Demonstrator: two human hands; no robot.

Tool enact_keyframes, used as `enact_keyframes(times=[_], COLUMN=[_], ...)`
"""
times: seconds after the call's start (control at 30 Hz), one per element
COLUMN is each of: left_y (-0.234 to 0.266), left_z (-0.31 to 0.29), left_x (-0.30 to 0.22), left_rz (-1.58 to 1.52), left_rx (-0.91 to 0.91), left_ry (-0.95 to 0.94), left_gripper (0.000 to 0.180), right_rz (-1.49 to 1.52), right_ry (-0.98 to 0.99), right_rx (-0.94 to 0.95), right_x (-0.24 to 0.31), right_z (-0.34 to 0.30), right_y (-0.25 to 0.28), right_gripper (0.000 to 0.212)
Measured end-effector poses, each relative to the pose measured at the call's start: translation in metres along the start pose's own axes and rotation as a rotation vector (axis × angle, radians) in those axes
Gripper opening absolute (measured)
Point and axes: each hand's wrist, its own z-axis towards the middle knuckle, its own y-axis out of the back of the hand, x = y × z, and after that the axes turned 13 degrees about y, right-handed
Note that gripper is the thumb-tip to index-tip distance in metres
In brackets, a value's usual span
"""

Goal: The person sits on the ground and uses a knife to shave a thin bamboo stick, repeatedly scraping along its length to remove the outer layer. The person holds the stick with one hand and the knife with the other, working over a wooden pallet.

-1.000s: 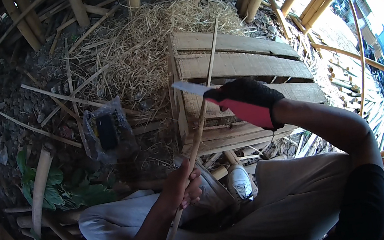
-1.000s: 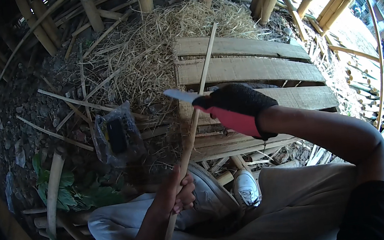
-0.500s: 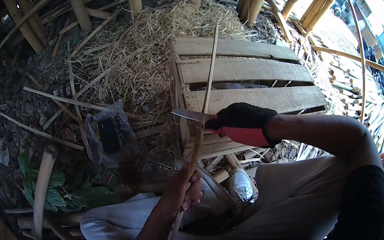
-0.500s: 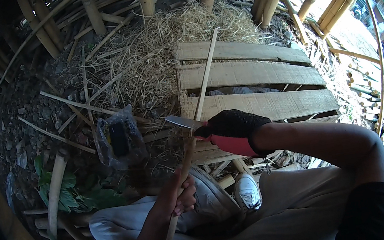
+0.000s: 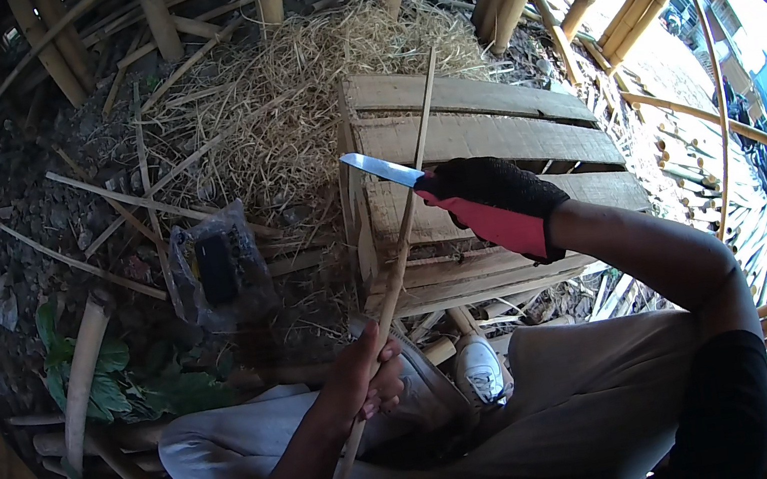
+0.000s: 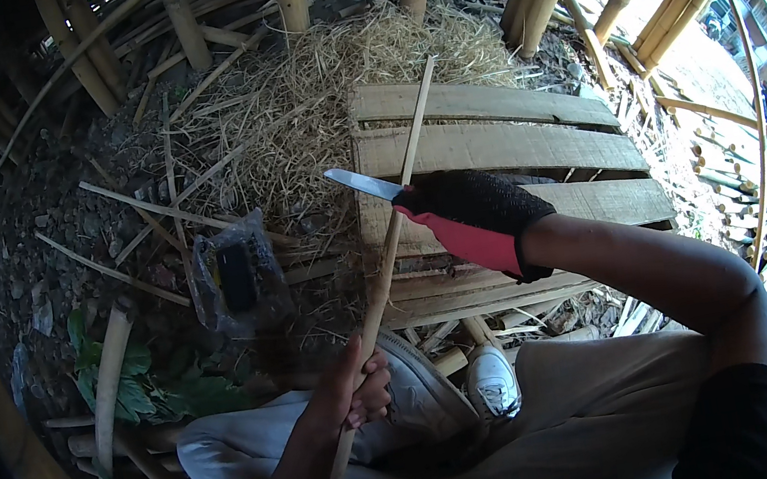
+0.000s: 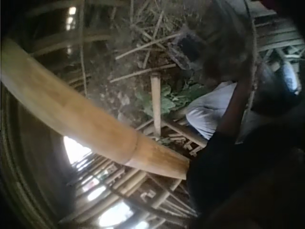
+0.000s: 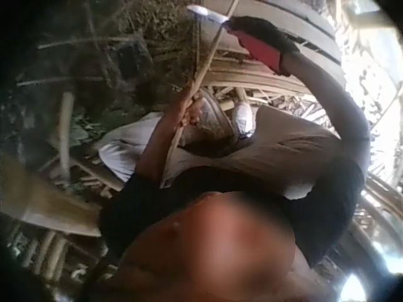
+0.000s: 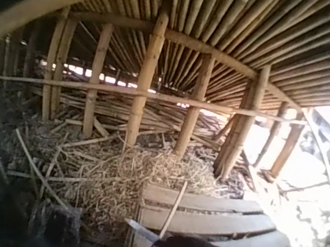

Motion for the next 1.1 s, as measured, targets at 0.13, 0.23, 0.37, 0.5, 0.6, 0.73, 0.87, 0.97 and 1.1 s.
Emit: enact_keyframes(times=[0.13, 0.23, 0.37, 0.5, 0.6, 0.73, 0.87, 0.97, 1.1], left_y=[-0.004, -0.003, -0.005, -0.003, -0.006, -0.005, -0.008, -0.01, -0.011], left_z=[0.0, 0.001, -0.001, -0.001, -0.002, -0.002, -0.002, -0.001, -0.001], left_x=[-0.002, -0.002, -0.003, -0.001, -0.001, -0.001, -0.002, -0.002, -0.005], left_rz=[0.032, 0.032, 0.043, 0.035, 0.057, 0.05, 0.05, 0.039, 0.123], left_rx=[0.007, -0.008, -0.02, -0.013, -0.043, -0.047, -0.048, -0.043, -0.058], left_ry=[-0.018, -0.024, -0.031, -0.021, -0.043, -0.049, -0.05, -0.052, -0.096], left_gripper=[0.058, 0.058, 0.057, 0.057, 0.057, 0.056, 0.055, 0.055, 0.055], right_rz=[-0.284, -0.294, -0.279, -0.207, -0.095, -0.214, -0.273, -0.391, -0.155], right_ry=[0.119, 0.09, 0.121, 0.069, -0.043, 0.288, 0.243, 0.197, 0.234], right_rx=[-0.088, -0.029, -0.022, 0.047, 0.072, 0.287, 0.3, 0.079, 0.079], right_x=[-0.031, -0.027, -0.035, -0.025, -0.016, -0.029, -0.023, -0.035, -0.05], right_z=[0.01, 0.015, 0.02, 0.02, 0.019, 0.0, 0.002, 0.023, -0.001], right_y=[-0.01, -0.008, -0.009, -0.005, -0.006, -0.035, -0.022, 0.004, -0.053], right_gripper=[0.04, 0.042, 0.045, 0.046, 0.044, 0.042, 0.041, 0.037, 0.051])
